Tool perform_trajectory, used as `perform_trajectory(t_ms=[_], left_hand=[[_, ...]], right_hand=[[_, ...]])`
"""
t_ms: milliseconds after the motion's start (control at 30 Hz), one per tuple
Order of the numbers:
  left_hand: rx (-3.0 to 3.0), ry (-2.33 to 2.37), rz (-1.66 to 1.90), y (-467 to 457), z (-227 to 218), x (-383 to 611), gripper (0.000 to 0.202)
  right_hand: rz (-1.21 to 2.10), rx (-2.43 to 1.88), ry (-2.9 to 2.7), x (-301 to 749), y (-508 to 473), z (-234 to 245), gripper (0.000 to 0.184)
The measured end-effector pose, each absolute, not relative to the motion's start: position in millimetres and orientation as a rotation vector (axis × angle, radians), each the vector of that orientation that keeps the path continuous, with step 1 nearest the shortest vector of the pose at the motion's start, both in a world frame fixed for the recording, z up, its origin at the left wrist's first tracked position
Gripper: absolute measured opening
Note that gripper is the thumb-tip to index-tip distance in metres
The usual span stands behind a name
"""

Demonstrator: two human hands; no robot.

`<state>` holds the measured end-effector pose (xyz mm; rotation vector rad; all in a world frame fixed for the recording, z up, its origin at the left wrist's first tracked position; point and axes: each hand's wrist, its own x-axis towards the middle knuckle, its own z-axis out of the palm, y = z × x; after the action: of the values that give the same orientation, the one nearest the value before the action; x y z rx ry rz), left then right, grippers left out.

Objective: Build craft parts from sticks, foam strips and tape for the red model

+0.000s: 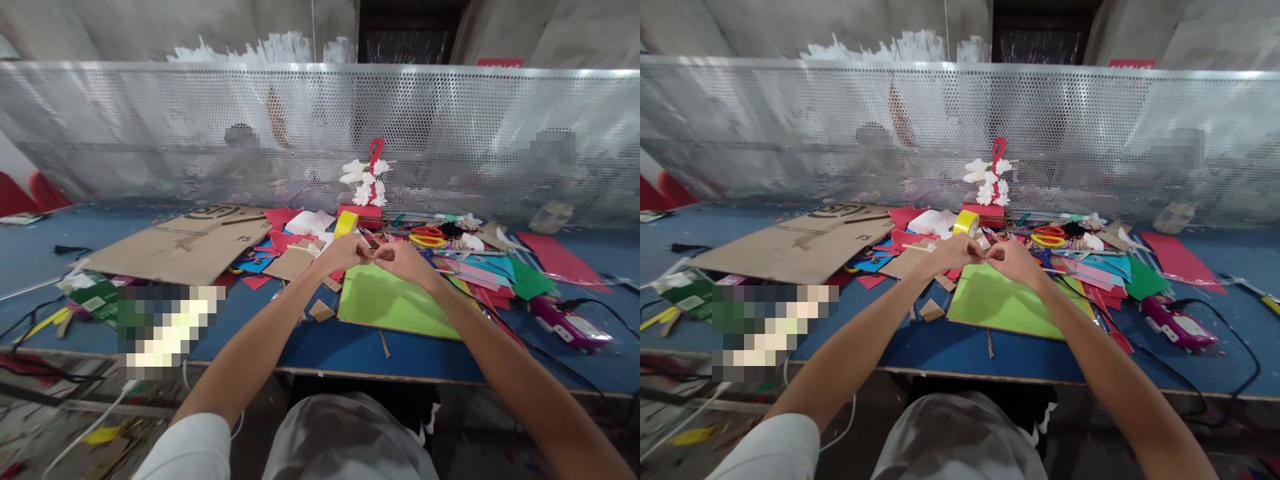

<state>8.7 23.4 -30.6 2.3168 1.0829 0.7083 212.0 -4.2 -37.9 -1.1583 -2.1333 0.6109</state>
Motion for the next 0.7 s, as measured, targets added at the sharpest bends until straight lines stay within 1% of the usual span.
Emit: perform_trajectory(t_ms=[167, 367, 533, 700], left_hand=[[2.289, 1.034, 0.805, 26, -32, 8, 0.013], [2.399, 1.023, 0.729, 21, -26, 7, 0.017], [2.562, 1.217, 0.667, 17, -26, 13, 0.016], [2.671, 1.380, 0.606, 7, -19, 17, 0.015]], right_hand=[[0.620, -1.198, -2.114, 212, -6, -31, 0.006], [0.575, -1.196, -2.094, 214, -6, -29, 0.003], [0.601, -1.143, -2.063, 215, -5, -31, 0.007], [0.554, -1.142, -2.069, 214, -6, -31, 0.007]])
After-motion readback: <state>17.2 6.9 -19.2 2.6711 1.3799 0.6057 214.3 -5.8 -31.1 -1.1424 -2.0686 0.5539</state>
